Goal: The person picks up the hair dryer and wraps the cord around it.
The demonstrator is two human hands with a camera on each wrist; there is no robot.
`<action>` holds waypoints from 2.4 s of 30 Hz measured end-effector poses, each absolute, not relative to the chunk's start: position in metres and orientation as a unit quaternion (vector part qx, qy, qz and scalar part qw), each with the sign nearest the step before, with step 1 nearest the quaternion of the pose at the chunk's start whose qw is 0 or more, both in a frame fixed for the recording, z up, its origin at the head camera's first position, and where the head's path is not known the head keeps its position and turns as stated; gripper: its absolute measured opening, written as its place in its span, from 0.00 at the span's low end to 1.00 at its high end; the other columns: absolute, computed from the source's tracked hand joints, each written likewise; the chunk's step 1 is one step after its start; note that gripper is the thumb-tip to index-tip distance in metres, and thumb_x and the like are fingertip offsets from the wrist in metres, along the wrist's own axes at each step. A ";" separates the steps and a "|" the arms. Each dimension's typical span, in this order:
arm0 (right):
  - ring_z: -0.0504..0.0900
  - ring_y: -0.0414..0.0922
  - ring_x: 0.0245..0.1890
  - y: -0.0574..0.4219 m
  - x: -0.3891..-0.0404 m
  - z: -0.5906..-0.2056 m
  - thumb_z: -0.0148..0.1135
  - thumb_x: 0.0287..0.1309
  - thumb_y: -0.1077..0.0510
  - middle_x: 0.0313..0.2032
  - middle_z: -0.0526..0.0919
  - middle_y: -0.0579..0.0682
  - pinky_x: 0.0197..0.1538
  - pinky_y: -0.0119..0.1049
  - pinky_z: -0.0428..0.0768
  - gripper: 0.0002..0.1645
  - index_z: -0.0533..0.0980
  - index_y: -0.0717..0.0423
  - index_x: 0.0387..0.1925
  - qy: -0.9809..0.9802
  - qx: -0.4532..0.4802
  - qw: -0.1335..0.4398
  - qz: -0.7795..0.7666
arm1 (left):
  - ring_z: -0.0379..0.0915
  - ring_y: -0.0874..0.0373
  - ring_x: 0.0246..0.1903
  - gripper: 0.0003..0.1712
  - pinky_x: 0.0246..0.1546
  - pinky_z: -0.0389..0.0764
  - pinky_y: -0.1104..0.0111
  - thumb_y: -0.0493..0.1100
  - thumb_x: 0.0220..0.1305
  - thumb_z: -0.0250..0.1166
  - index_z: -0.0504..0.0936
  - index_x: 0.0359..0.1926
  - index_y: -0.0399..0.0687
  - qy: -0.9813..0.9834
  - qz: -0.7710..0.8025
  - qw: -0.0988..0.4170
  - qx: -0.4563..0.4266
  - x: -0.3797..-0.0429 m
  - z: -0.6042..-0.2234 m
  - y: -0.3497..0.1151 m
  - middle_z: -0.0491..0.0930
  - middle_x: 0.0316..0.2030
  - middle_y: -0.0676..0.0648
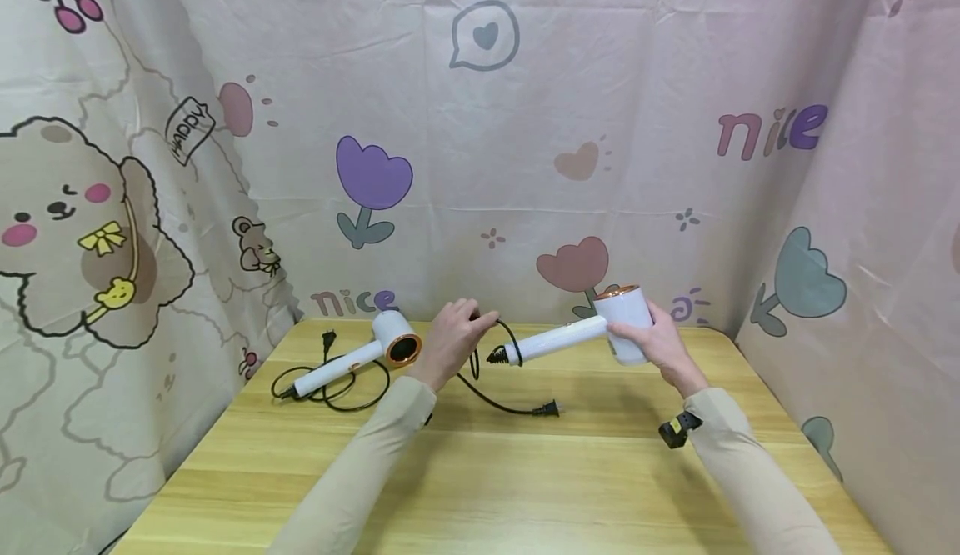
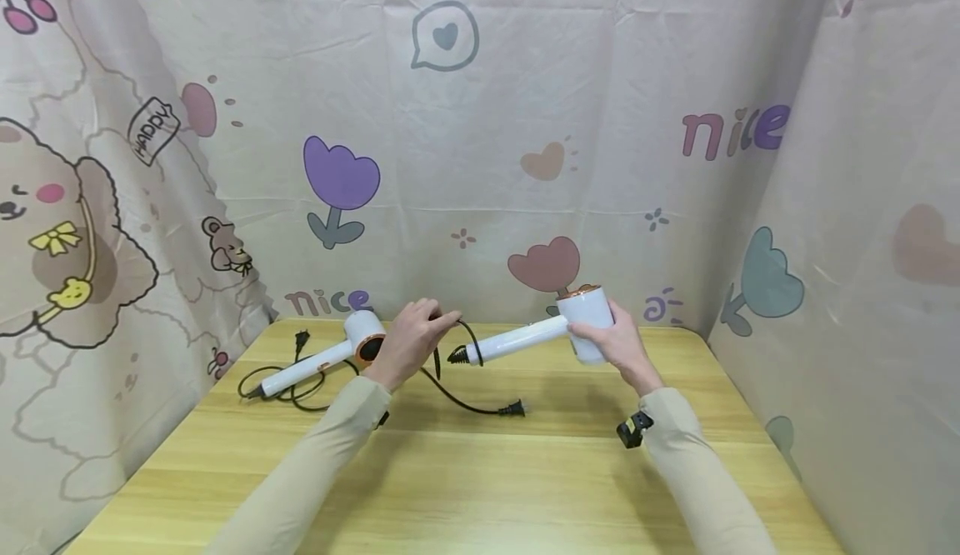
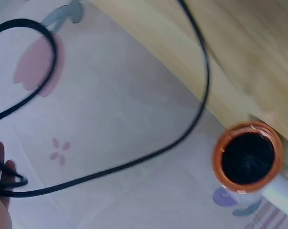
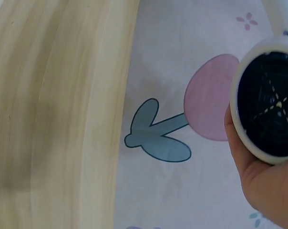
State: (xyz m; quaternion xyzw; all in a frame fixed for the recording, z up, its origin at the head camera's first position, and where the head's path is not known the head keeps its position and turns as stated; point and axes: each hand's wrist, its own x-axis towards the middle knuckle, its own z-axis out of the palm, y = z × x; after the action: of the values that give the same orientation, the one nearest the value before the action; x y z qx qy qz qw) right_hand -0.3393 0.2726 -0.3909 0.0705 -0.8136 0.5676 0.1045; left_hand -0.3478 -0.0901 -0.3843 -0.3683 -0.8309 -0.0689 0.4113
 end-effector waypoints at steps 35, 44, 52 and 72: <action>0.82 0.44 0.37 0.270 -0.336 -0.407 0.55 0.69 0.44 0.39 0.80 0.48 0.41 0.37 0.83 0.26 0.55 0.49 0.56 -0.473 -0.068 -0.170 0.862 | 0.67 0.64 0.15 0.30 0.17 0.72 0.74 0.30 0.60 0.66 0.77 0.62 0.54 -0.867 -0.014 0.359 -0.346 -0.346 -0.433 -0.071 0.80 0.21 0.52; 0.82 0.38 0.31 0.256 -0.336 -0.401 0.63 0.64 0.45 0.31 0.81 0.42 0.39 0.31 0.82 0.27 0.61 0.51 0.53 -0.551 -0.115 -0.038 0.826 | 0.81 0.60 0.27 0.23 0.25 0.81 0.71 0.32 0.66 0.61 0.77 0.60 0.52 -0.894 -0.006 0.285 -0.345 -0.336 -0.426 -0.058 0.86 0.36 0.49; 0.78 0.43 0.44 0.252 -0.335 -0.392 0.72 0.52 0.38 0.56 0.72 0.54 0.41 0.31 0.81 0.55 0.55 0.57 0.72 -0.703 -0.151 0.128 0.684 | 0.82 0.63 0.28 0.12 0.32 0.81 0.75 0.38 0.71 0.58 0.83 0.51 0.43 -0.879 -0.219 0.256 -0.336 -0.336 -0.422 -0.056 0.87 0.32 0.49; 0.77 0.58 0.45 0.258 -0.333 -0.392 0.77 0.43 0.39 0.49 0.77 0.62 0.41 0.44 0.75 0.60 0.57 0.55 0.71 -0.857 -0.066 0.266 0.436 | 0.74 0.65 0.15 0.10 0.19 0.74 0.75 0.42 0.68 0.64 0.88 0.44 0.46 -0.889 -0.351 0.182 -0.230 -0.327 -0.400 -0.060 0.87 0.33 0.46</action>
State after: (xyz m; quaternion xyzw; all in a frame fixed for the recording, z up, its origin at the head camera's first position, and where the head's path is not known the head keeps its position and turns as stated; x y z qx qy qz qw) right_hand -0.3326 0.2583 -0.3916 -0.0664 -0.8573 0.4357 0.2661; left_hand -0.3273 -0.0603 -0.4001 -0.2299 -0.8893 -0.3510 0.1822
